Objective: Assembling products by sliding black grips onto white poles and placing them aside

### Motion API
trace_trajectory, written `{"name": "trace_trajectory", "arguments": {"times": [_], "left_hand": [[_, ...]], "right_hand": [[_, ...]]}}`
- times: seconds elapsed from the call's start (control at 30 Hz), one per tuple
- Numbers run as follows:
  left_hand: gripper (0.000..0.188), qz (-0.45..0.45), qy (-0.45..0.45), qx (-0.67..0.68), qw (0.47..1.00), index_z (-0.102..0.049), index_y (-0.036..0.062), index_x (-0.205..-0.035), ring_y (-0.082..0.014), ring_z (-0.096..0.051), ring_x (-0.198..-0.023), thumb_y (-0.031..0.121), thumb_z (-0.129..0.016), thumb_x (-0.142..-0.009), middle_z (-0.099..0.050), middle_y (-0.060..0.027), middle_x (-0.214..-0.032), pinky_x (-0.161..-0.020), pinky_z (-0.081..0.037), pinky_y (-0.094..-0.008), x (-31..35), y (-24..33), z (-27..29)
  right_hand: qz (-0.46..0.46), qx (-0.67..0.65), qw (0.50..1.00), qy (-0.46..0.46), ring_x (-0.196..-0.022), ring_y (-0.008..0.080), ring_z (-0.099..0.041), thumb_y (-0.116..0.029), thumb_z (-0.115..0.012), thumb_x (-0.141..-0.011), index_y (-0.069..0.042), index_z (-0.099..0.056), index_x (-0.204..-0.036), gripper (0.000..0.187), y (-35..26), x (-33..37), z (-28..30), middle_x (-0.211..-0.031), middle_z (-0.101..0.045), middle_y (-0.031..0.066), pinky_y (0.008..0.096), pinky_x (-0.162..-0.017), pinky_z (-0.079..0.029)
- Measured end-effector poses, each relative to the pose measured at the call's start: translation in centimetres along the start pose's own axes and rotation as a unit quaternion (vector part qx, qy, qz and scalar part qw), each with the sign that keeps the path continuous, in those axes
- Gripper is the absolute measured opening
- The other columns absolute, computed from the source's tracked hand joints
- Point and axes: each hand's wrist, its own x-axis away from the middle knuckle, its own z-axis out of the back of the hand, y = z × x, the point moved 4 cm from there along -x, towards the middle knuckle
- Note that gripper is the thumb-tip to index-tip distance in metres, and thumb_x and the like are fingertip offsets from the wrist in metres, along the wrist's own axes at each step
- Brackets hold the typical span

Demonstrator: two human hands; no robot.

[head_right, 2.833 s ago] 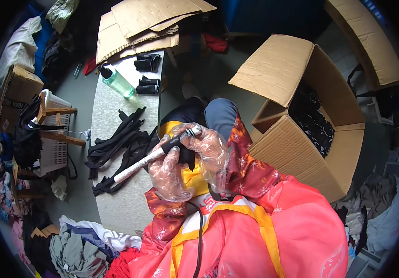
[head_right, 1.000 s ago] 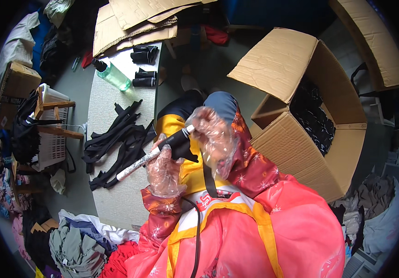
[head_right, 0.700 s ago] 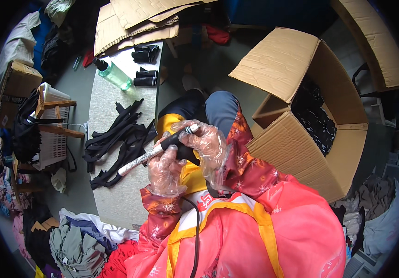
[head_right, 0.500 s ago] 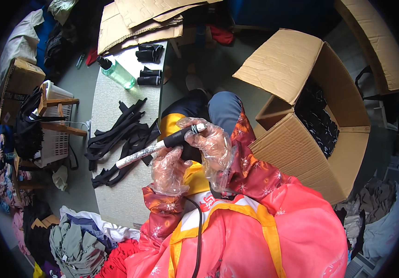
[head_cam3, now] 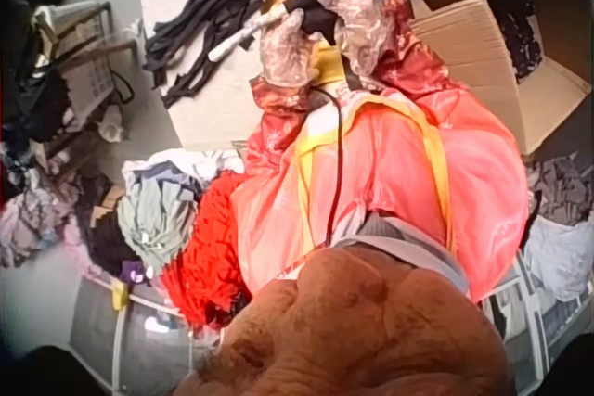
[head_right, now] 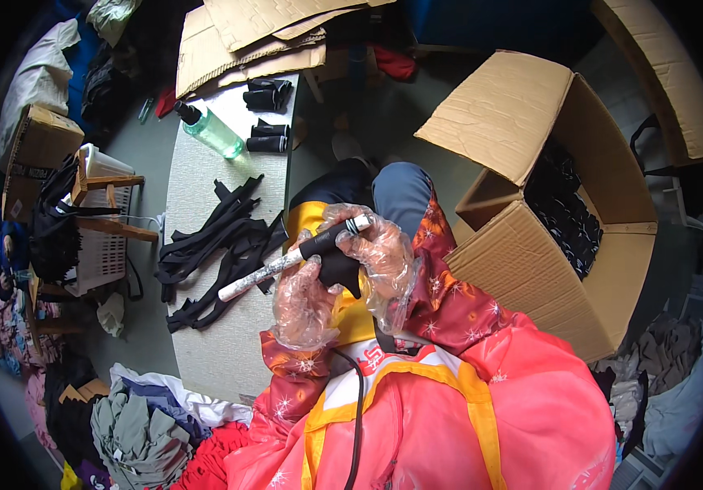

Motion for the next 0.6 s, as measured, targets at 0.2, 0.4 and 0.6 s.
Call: {"name": "trace_trajectory", "arguments": {"times": [0.2, 0.4, 0.6], "left_hand": [[0.043, -0.008, 0.005, 0.011, 1.0, -0.043, 0.0088, -0.129, -0.0156, -0.061, -0.091, 0.007, -0.053, -0.087, -0.055, -0.0089, -0.115, -0.058, -0.053, -0.0252, -0.3, -0.2, 0.9], [0.041, -0.012, -0.006, -0.015, 1.0, -0.043, 0.0052, -0.127, -0.0157, -0.061, -0.09, 0.006, -0.054, -0.087, -0.058, -0.0094, -0.111, -0.058, -0.054, -0.0246, -0.2, -0.2, 0.5], [0.039, -0.043, -0.037, -0.07, 0.996, -0.047, 0.0046, -0.123, -0.0173, -0.063, -0.089, 0.002, -0.057, -0.085, -0.059, -0.0099, -0.108, -0.06, -0.056, -0.0274, 0.1, 0.1, -0.9]], "right_hand": [[-0.022, 0.02, 0.999, 0.013, -0.104, 0.0202, -0.056, 0.003, -0.06, -0.079, -0.001, -0.056, -0.107, 0.029, 0.3, 0.2, 0.4, -0.108, -0.057, 0.0104, 0.0311, -0.096, -0.041], [0.014, 0.057, 0.998, -0.008, -0.106, 0.0193, -0.054, -0.001, -0.062, -0.08, 0.0, -0.055, -0.108, 0.029, -0.3, 0.2, -0.4, -0.11, -0.056, 0.0096, 0.0316, -0.097, -0.038], [-0.051, 0.068, 0.996, 0.022, -0.095, 0.0177, -0.059, -0.014, -0.067, -0.082, 0.001, -0.058, -0.107, 0.031, 0.7, 0.8, 0.7, -0.104, -0.061, 0.0105, 0.0295, -0.088, -0.046]]}}
